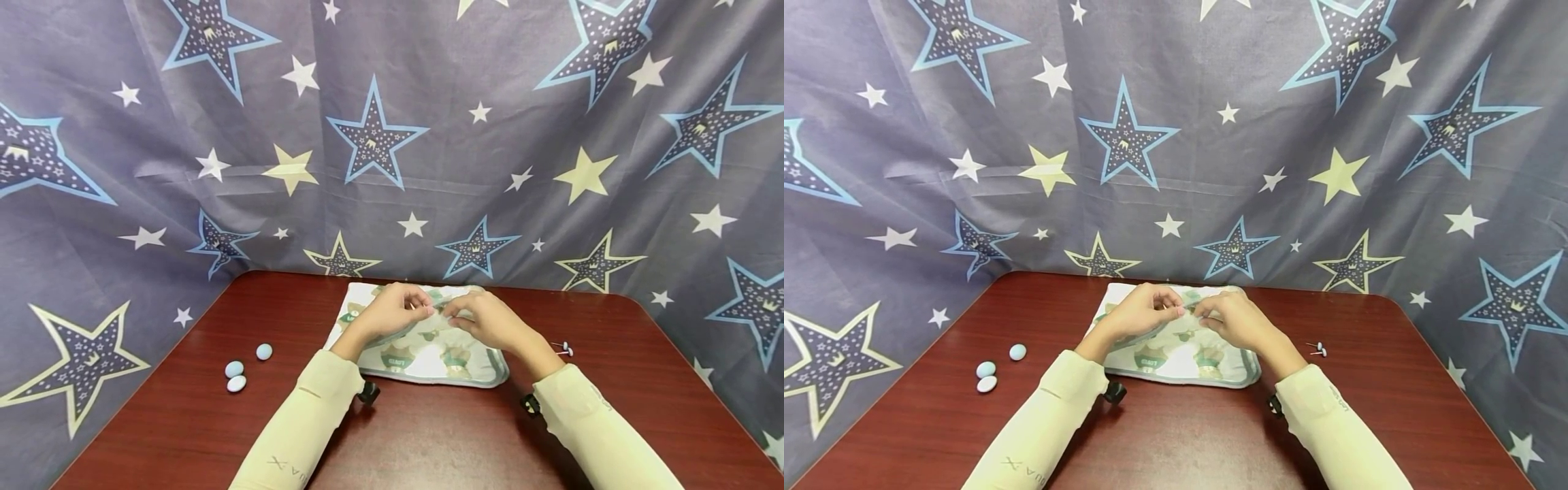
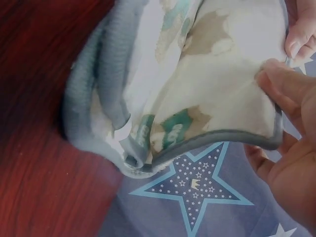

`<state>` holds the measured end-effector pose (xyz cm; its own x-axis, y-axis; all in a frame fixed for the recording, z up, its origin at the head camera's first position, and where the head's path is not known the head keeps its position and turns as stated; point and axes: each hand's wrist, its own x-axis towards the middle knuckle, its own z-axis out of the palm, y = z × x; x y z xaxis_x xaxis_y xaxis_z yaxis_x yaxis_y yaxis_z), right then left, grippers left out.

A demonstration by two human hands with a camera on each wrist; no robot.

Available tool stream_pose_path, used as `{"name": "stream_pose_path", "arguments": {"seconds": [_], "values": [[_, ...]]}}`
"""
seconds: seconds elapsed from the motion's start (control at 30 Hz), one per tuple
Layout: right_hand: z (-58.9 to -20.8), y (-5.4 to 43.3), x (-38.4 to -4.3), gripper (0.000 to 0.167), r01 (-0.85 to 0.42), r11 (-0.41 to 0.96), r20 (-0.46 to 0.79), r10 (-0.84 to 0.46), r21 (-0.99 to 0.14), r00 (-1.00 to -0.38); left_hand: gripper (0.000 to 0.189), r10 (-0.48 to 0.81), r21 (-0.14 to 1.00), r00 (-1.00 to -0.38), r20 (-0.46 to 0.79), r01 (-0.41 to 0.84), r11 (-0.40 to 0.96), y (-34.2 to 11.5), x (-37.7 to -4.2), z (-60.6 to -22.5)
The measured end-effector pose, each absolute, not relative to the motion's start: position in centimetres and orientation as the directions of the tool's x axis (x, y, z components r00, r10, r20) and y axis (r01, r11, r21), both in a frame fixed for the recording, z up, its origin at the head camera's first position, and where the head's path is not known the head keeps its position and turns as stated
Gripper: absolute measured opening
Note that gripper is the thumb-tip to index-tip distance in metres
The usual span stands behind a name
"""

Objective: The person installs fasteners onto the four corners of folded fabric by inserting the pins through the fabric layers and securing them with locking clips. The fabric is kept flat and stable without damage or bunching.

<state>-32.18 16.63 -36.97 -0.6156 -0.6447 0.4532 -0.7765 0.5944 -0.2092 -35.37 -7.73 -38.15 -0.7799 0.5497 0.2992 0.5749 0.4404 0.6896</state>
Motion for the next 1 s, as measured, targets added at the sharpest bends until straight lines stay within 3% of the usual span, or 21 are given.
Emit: {"name": "stream_pose_path", "arguments": {"seconds": [0.27, 0.53, 1.0], "values": [[-37.04, 16.37, -32.03, 0.01, -0.759, 0.621, 0.536, -0.58, -0.196, -0.613, 0.004, 0.633, 0.702, -0.716, 0.294, 0.611, 0.366, -7.48, -34.9, -37.95], [-37.27, 16.29, -32.03, 0.01, -0.755, 0.636, 0.558, -0.574, -0.157, -0.6, 0.006, 0.643, 0.704, -0.71, 0.288, 0.612, 0.36, -7.43, -34.92, -38.06], [-37.23, 16.43, -32.09, 0.015, -0.828, 0.551, 0.605, -0.628, -0.098, -0.49, 0.004, 0.652, 0.701, -0.703, 0.285, 0.617, 0.358, -7.57, -35.16, -38.1]]}}
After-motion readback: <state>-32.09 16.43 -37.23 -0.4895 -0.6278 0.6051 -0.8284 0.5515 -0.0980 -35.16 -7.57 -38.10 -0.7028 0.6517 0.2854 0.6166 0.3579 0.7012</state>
